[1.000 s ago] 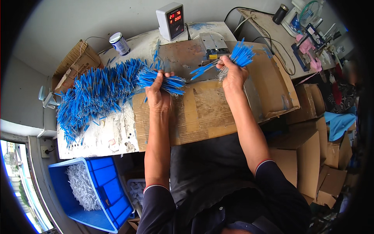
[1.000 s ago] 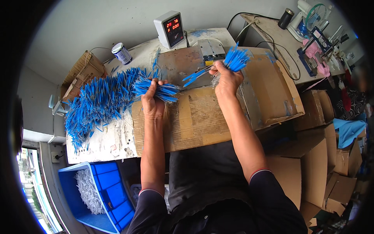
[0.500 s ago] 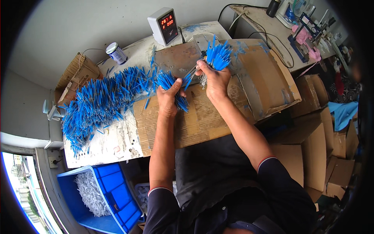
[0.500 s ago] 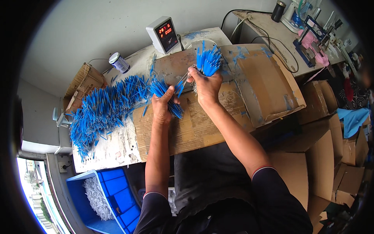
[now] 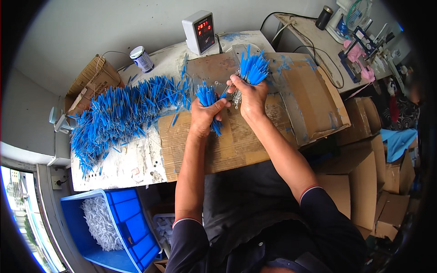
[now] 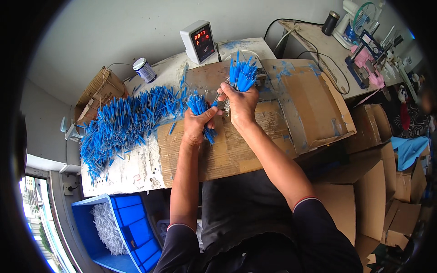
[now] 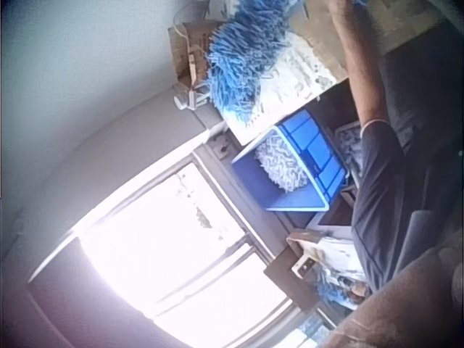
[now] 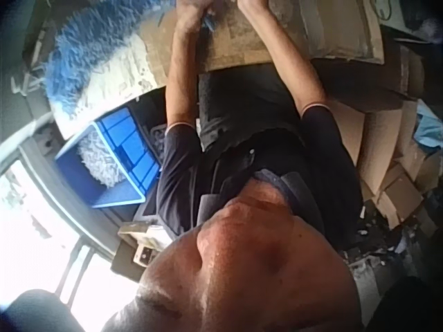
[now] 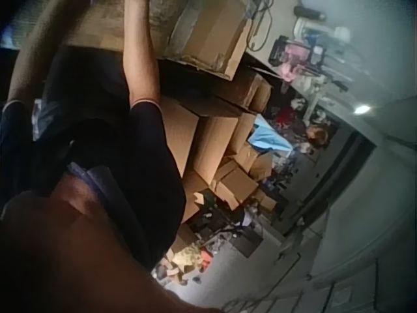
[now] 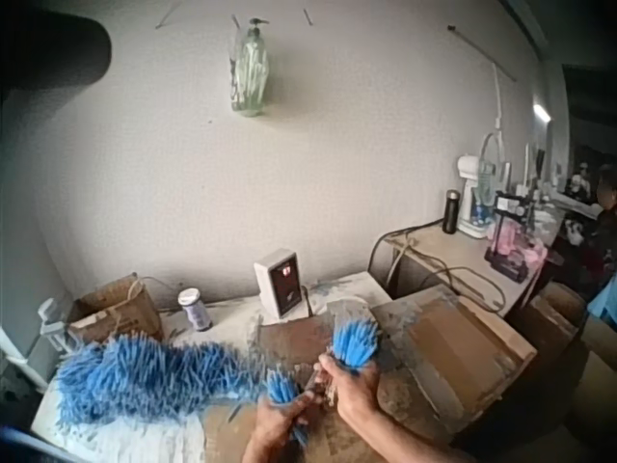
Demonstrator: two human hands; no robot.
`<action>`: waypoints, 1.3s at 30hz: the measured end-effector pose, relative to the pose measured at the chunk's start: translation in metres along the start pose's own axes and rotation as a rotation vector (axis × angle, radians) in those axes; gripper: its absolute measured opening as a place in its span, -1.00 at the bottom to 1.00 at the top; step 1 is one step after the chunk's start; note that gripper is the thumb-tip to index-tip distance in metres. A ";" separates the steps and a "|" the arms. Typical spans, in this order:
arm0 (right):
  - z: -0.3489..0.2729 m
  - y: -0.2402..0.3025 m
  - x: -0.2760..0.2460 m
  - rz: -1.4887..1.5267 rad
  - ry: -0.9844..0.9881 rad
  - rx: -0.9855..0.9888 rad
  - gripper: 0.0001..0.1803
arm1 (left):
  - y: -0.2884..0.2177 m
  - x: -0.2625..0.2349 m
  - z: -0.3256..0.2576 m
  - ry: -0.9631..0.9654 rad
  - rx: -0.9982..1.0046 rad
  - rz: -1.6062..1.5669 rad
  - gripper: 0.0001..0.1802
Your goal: The person sorts and bundles blue plastic filaments by hand at an industrial workstation.
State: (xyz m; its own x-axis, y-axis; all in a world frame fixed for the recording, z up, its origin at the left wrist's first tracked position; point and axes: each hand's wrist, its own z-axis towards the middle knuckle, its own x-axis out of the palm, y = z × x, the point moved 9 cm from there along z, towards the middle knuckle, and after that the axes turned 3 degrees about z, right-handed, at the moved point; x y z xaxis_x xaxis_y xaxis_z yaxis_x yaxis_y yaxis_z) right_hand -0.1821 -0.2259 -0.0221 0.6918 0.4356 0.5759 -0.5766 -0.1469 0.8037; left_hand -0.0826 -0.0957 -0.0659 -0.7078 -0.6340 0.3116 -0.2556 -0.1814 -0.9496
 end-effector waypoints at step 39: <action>-0.010 -0.019 -0.015 -0.540 0.282 0.014 -0.89 | 0.008 -0.007 0.004 0.250 -0.081 -0.573 -0.70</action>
State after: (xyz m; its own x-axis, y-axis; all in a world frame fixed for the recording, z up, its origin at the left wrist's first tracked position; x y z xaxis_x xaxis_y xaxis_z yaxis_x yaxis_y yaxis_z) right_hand -0.1851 -0.2209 -0.0475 0.7421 0.6698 0.0262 -0.1693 0.1495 0.9742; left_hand -0.0765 -0.0958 -0.0762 -0.5739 -0.2563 0.7778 -0.6818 -0.3765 -0.6272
